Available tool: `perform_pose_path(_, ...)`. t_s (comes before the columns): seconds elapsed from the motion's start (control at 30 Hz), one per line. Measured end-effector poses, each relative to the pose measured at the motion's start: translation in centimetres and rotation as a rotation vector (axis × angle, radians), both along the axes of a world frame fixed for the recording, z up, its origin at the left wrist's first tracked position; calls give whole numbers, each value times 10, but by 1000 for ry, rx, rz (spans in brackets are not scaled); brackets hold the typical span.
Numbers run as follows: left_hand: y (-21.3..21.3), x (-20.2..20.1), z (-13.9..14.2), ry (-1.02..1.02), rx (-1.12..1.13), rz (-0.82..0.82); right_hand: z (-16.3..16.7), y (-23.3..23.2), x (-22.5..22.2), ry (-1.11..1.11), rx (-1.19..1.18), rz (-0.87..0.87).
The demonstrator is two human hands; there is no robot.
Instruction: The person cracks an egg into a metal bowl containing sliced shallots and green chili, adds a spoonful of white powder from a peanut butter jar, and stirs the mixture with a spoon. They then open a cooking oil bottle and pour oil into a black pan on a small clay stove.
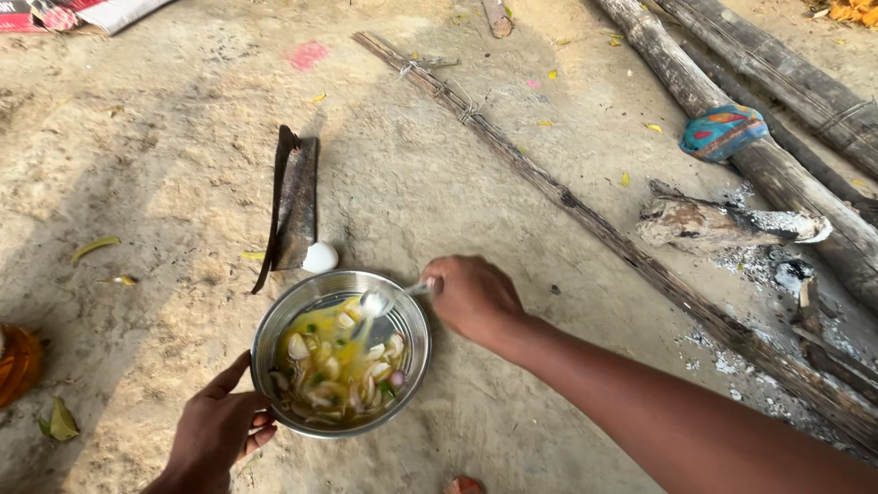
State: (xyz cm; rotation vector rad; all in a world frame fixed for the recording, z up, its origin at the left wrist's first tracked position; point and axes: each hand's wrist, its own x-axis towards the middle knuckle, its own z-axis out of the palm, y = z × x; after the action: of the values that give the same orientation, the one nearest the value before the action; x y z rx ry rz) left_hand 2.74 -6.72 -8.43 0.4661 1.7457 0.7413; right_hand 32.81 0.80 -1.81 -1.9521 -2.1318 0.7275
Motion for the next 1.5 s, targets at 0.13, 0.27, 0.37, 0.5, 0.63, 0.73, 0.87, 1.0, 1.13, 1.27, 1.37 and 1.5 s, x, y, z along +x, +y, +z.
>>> perform_pose_path(0.13, -3, -9, -23, -48, 88, -29, -6, 11, -24, 51, 14, 9)
perform_pose_path(0.27, 2, -15, -37, -27, 97, -37, -24, 2, -54, 207, 42, 325)
perform_pose_path(0.37, -2, -16, -35, -41, 122, -44, -14, 3, -53, 142, 192, 637)
perform_pose_path(0.5, -7, -7, -21, -1, 87, -37, 23, 5, -33, -250, -70, 502)
perform_pose_path(0.63, -6, 0, -4, 43, 12, -26, 45, -4, -38, -250, -63, 540)
perform_pose_path(0.73, -8, 5, 2, 47, 44, -12, 50, -12, -45, -258, -11, 527)
perform_pose_path(0.87, -10, 5, 2, 64, 50, -7, 45, -21, -44, -162, -61, 388)
perform_pose_path(1.0, -11, 1, -1, 49, 66, -3, 28, -36, -50, -180, -304, 381)
perform_pose_path(1.13, -13, 0, -5, 54, 69, 10, 20, -43, -55, -29, 87, 392)
perform_pose_path(1.27, -15, -1, -1, 81, 33, 8, 22, -62, -59, -3, -46, 405)
perform_pose_path(1.37, -14, -1, 6, 92, -14, 22, 28, -63, -58, -59, -54, 401)
perform_pose_path(1.5, -15, 6, 14, 40, 15, 45, 30, -57, -57, 142, 189, 434)
